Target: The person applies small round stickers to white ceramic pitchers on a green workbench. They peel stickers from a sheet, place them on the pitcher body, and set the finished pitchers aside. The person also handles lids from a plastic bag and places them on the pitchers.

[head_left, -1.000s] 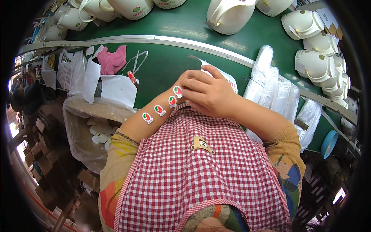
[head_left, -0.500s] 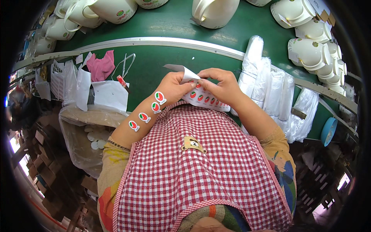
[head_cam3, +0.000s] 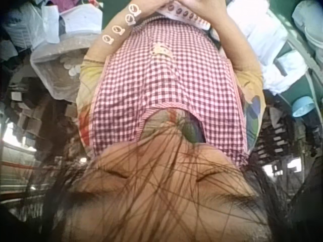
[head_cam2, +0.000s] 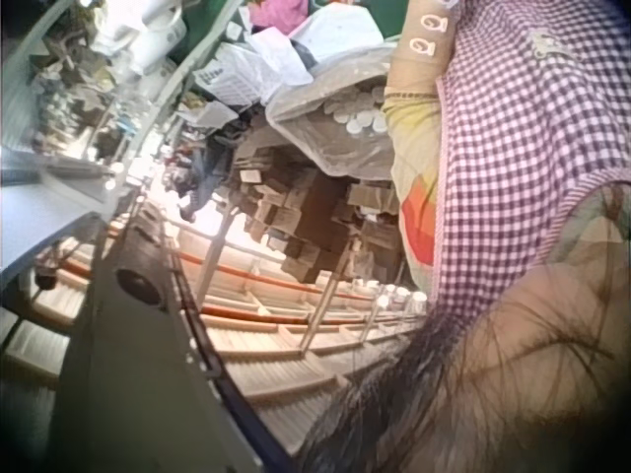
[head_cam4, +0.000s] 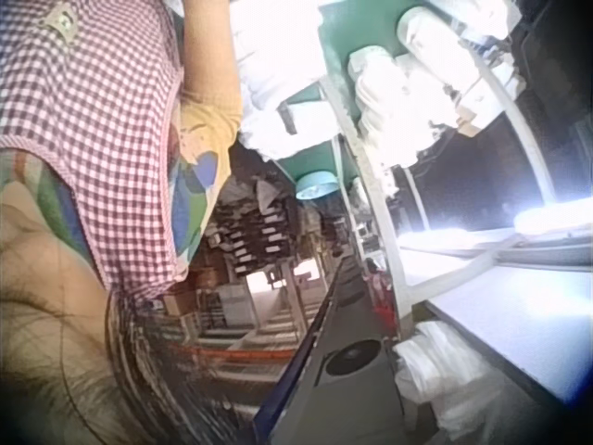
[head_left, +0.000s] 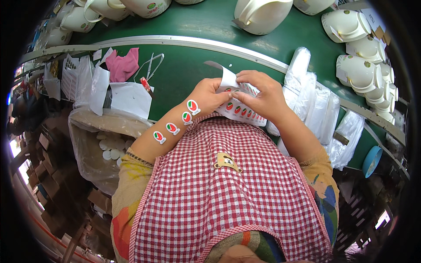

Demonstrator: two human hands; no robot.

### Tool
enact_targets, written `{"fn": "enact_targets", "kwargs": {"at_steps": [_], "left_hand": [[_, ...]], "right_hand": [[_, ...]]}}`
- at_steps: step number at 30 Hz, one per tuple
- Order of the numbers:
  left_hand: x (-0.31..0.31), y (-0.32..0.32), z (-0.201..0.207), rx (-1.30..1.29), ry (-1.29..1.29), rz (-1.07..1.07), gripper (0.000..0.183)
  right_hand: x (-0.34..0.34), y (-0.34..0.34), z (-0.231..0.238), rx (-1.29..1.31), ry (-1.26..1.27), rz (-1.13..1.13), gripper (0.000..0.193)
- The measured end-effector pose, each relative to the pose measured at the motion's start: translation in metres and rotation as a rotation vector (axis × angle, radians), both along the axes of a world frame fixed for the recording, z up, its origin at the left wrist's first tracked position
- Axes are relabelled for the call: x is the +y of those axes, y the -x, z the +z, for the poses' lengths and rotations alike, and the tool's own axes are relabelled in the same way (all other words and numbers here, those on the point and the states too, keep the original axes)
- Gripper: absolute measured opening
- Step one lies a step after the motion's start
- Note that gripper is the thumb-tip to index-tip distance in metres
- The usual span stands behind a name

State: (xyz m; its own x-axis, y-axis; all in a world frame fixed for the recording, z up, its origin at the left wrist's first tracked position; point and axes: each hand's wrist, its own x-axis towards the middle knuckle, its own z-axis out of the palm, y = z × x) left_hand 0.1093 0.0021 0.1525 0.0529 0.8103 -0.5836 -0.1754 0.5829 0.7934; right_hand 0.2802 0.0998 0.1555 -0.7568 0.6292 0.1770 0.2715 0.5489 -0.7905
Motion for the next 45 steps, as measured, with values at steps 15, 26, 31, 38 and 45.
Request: {"fn": "enact_targets", "kwargs": {"at_steps": [15, 26, 31, 38, 45], "left_hand": [[-0.007, 0.006, -0.008, 0.056, 0.028, 0.040, 0.022], [-0.011, 0.008, -0.028, 0.040, -0.166, 0.020, 0.017], [-0.016, 0.013, -0.007, -0.003, -0.008, 0.108, 0.027], [-0.017, 0.012, -0.016, -0.156, -0.029, 0.096, 0.027], [-0.021, 0.018, -0.020, -0.203, -0.054, 0.031, 0.026]], "right_hand": [[0.003, 0.016, 0.016, 0.263, -0.284, 0.002, 0.015], [-0.018, 0.029, 0.035, 0.180, -0.261, 0.337, 0.026], [0.001, -0.010, -0.011, 0.068, 0.173, -0.077, 0.033], [-0.023, -0.011, -0.028, 0.046, 0.507, -0.009, 0.032], [-0.023, -0.013, -0.031, 0.174, 0.914, 0.027, 0.020]]}}
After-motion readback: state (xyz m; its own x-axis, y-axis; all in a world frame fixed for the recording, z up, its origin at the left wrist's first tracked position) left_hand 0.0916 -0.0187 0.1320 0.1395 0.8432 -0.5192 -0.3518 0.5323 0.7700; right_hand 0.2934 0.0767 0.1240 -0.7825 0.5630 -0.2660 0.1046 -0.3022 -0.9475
